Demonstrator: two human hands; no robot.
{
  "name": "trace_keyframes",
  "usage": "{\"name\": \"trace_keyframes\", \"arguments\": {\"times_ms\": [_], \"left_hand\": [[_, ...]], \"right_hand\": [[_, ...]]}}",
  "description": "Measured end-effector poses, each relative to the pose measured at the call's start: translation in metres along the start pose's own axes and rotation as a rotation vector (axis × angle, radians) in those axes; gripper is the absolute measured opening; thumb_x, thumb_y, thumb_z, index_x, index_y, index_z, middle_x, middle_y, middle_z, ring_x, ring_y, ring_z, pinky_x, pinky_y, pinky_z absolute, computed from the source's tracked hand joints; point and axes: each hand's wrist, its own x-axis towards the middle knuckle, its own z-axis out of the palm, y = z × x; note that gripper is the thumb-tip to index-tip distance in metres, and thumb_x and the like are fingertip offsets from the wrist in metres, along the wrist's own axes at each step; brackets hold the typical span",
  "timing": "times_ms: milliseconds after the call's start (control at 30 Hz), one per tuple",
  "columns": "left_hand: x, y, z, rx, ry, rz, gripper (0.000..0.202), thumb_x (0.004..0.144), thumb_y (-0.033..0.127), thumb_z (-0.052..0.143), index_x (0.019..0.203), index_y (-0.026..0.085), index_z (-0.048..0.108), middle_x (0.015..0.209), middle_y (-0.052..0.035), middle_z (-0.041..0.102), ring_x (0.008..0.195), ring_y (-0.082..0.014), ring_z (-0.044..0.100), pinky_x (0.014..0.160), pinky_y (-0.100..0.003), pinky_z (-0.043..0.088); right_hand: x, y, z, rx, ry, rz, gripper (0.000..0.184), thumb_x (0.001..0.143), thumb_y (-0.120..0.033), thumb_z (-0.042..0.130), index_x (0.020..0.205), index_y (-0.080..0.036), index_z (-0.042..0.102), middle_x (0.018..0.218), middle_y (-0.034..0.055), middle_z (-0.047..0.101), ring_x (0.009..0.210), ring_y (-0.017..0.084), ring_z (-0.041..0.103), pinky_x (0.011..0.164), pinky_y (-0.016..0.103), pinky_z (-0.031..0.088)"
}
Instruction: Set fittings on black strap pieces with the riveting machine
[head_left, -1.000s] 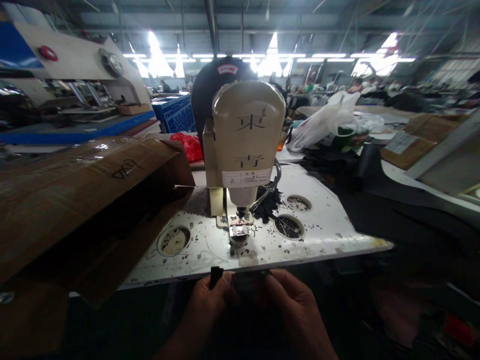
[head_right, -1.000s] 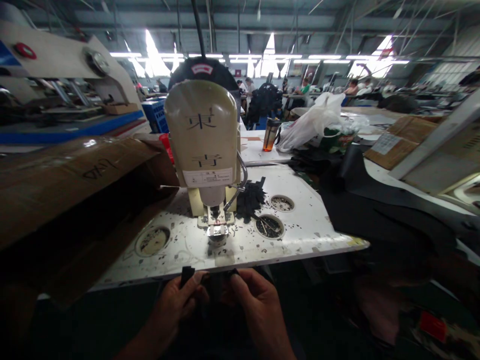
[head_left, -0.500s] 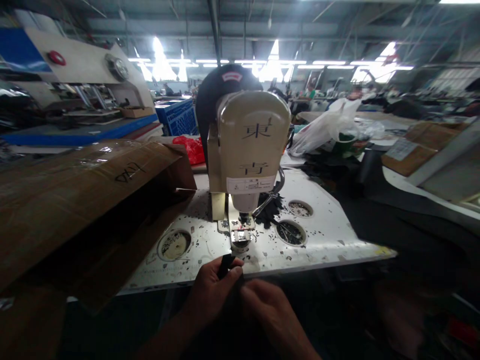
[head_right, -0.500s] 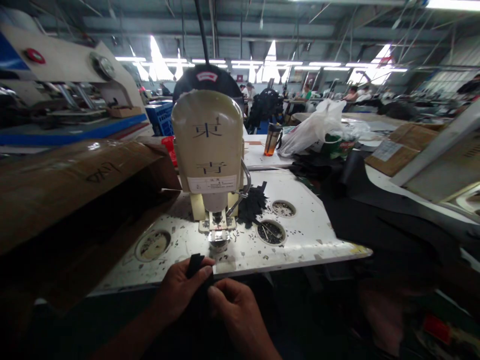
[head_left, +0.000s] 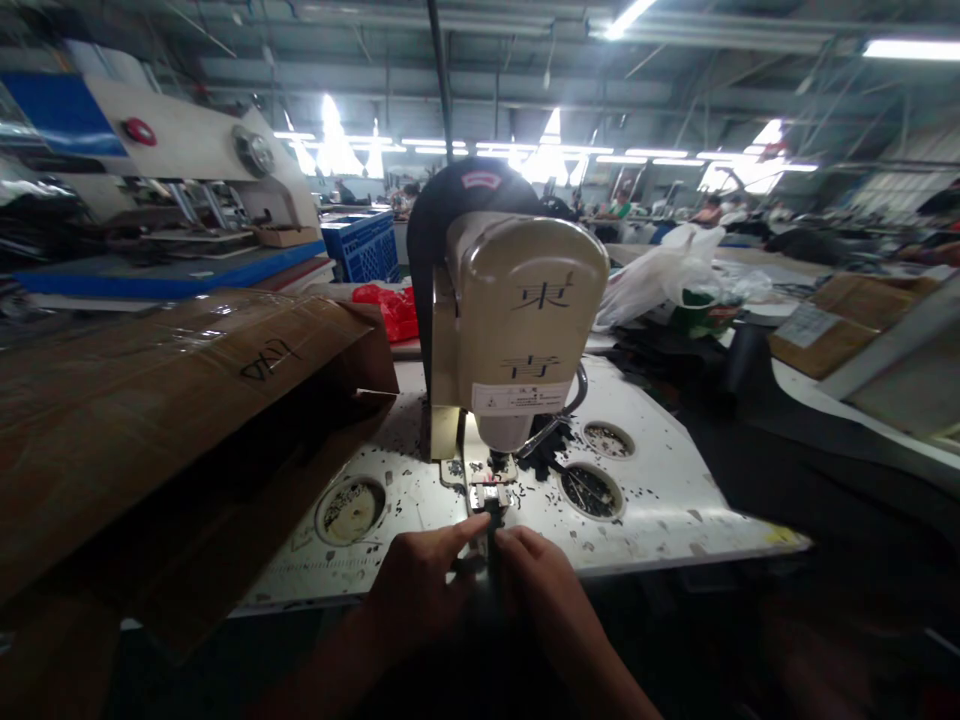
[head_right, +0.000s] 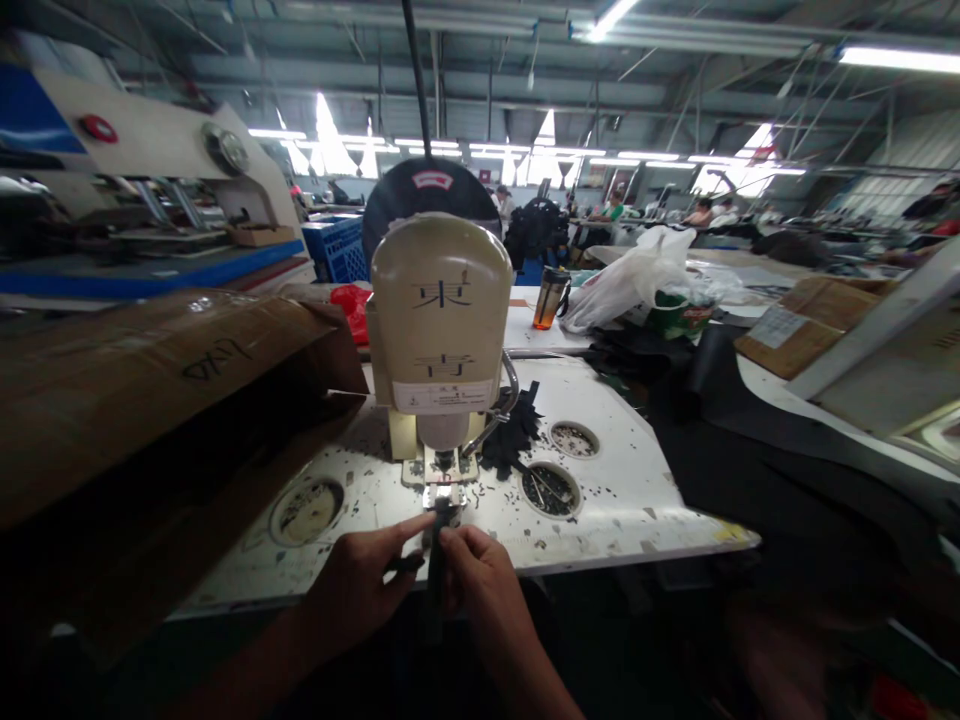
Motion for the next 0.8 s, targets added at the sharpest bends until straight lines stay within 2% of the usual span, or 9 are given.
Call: {"name": "trace_keyframes", "arguments": {"times_ms": [100,233,333,467,633,800], "left_hand": [[0.012,-0.001,-0.002,0.095,-0.091,0.069,0.063,0.088,0.019,0.056,0.150,0.015,0.050,0.111,-0.0123,0.078,0.083,-0.0277,0.077,0.072,-0.039,0.063],[0.028,0.005,-0.002,0.181,-0.291,-0.006,0.068,0.091,0.026,0.053,0.156,0.013,0.040,0.111,-0.0144,0.077,0.090,-0.0360,0.077,0.075,-0.052,0.062],[0.033,0.009,-0.003,0.237,-0.367,-0.068,0.071,0.090,0.022,0.053,0.159,0.016,0.036,0.115,-0.0136,0.077,0.096,-0.0360,0.076,0.082,-0.054,0.061],[0.038,0.008,-0.008,0.304,-0.425,-0.131,0.078,0.087,0.016,0.055,0.162,0.021,0.031,0.116,-0.0120,0.077,0.097,-0.0363,0.076,0.082,-0.053,0.061],[0.043,0.003,-0.012,0.319,-0.421,-0.138,0.077,0.090,0.017,0.054,0.162,0.028,0.030,0.111,-0.0093,0.078,0.097,-0.0360,0.076,0.082,-0.051,0.061],[0.034,-0.011,0.001,0.279,-0.337,-0.077,0.078,0.087,0.018,0.057,0.161,0.023,0.032,0.111,-0.0099,0.078,0.093,-0.0331,0.077,0.078,-0.045,0.061]], "right_hand": [[0.008,0.004,-0.002,0.056,0.012,0.026,0.045,0.081,-0.062,0.071,0.080,-0.018,0.057,0.056,-0.0050,0.053,0.048,0.011,0.049,0.048,0.023,0.035],[0.016,0.008,-0.005,0.097,0.018,0.070,0.043,0.079,-0.058,0.071,0.076,-0.019,0.054,0.053,-0.0067,0.050,0.045,0.010,0.045,0.047,0.023,0.033],[0.018,0.006,-0.004,0.069,0.016,0.072,0.042,0.080,-0.058,0.069,0.076,-0.019,0.054,0.053,-0.0064,0.050,0.045,0.010,0.046,0.046,0.023,0.032],[0.018,0.005,-0.004,0.037,0.031,0.048,0.044,0.081,-0.060,0.068,0.077,-0.019,0.054,0.056,-0.0065,0.050,0.046,0.010,0.046,0.046,0.023,0.032],[0.025,0.011,-0.004,0.015,0.052,0.045,0.046,0.075,-0.062,0.071,0.078,-0.019,0.055,0.052,-0.0072,0.047,0.042,0.010,0.043,0.042,0.022,0.028],[0.028,0.015,-0.003,0.002,0.078,0.022,0.043,0.076,-0.060,0.069,0.076,-0.019,0.055,0.052,-0.0062,0.050,0.042,0.010,0.045,0.042,0.022,0.030]]}}
